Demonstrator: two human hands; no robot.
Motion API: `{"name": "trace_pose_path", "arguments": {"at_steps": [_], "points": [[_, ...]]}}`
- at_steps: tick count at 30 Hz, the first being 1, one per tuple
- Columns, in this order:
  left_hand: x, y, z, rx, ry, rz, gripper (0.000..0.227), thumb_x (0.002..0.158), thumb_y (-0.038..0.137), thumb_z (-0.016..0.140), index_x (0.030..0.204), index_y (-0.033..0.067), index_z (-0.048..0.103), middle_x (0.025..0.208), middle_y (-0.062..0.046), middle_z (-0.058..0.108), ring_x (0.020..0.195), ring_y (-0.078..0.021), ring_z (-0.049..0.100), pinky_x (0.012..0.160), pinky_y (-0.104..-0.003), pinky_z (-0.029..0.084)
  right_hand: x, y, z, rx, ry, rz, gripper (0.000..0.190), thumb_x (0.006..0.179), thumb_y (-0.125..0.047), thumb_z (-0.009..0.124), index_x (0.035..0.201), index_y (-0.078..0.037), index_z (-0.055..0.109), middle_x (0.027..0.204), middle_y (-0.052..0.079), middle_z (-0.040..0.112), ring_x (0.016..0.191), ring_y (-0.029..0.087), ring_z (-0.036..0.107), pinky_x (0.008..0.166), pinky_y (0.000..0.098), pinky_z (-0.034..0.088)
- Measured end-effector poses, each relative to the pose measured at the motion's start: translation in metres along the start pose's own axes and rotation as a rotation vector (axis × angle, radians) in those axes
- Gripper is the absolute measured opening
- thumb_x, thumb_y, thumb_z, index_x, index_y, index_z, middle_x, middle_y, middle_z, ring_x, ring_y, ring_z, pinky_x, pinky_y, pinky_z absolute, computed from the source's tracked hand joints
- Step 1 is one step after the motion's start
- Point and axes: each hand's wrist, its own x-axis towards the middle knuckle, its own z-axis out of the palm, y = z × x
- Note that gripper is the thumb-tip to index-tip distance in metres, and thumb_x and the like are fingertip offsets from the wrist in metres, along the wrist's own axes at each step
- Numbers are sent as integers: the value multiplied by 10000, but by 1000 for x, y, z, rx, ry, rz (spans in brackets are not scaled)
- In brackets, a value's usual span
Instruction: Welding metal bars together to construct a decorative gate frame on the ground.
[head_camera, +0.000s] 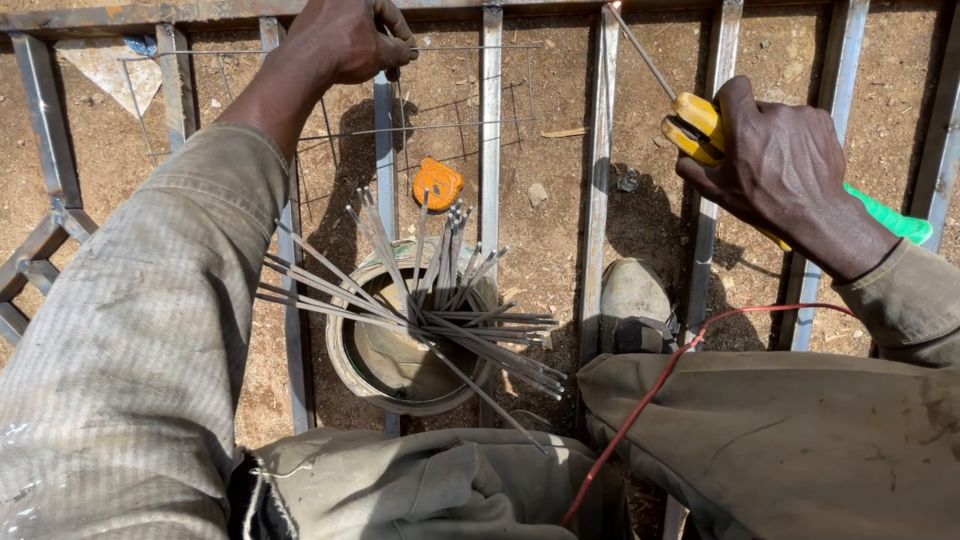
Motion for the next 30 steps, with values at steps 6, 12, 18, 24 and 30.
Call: {"name": "trace_pose_path", "arguments": {"at_steps": [6, 12, 18, 24, 30], "points": [[-1, -1, 0, -9, 2, 12, 34, 780, 208, 604, 776, 184, 627, 678, 9, 609, 612, -89, 561, 490, -267, 399, 3, 3, 5, -36, 4, -32, 507, 789, -484, 572, 960, -49, 378, 585, 84, 540, 414, 275, 510, 369, 342, 361], [-6, 5, -3, -59, 55, 74, 41, 773, 153, 636, 781, 113, 641, 712, -64, 605, 621, -161, 568, 536, -312, 458, 6, 6, 10, -53, -31, -9, 522, 774, -510, 556, 950, -60, 359, 584, 89, 558, 423, 290, 525, 373, 362, 378], [-10, 14, -8, -77, 61, 30, 59, 756, 128, 660, 798, 89, 645, 747, -92, 613, 592, -186, 572, 573, -348, 480, 2, 3, -3, 57, -3, 35, 497, 754, -469, 580, 954, -66, 367, 604, 139, 549, 456, 341, 523, 381, 394, 369], [-14, 22, -11, -95, 47, 11, 48, 752, 113, 653, 798, 98, 649, 693, -70, 615, 576, -139, 581, 586, -305, 483, -8, 5, -14, 62, 1, 68, 433, 767, -420, 566, 913, -60, 375, 519, 113, 508, 400, 316, 490, 360, 387, 348], [-18, 37, -17, -78, 20, -165, 118, 744, 111, 645, 861, 106, 631, 839, -91, 609, 696, -187, 554, 672, -336, 451, -18, 7, -21, 166, -57, 146, 454, 734, -419, 578, 899, -57, 359, 535, 168, 503, 420, 377, 473, 368, 430, 344]]}}
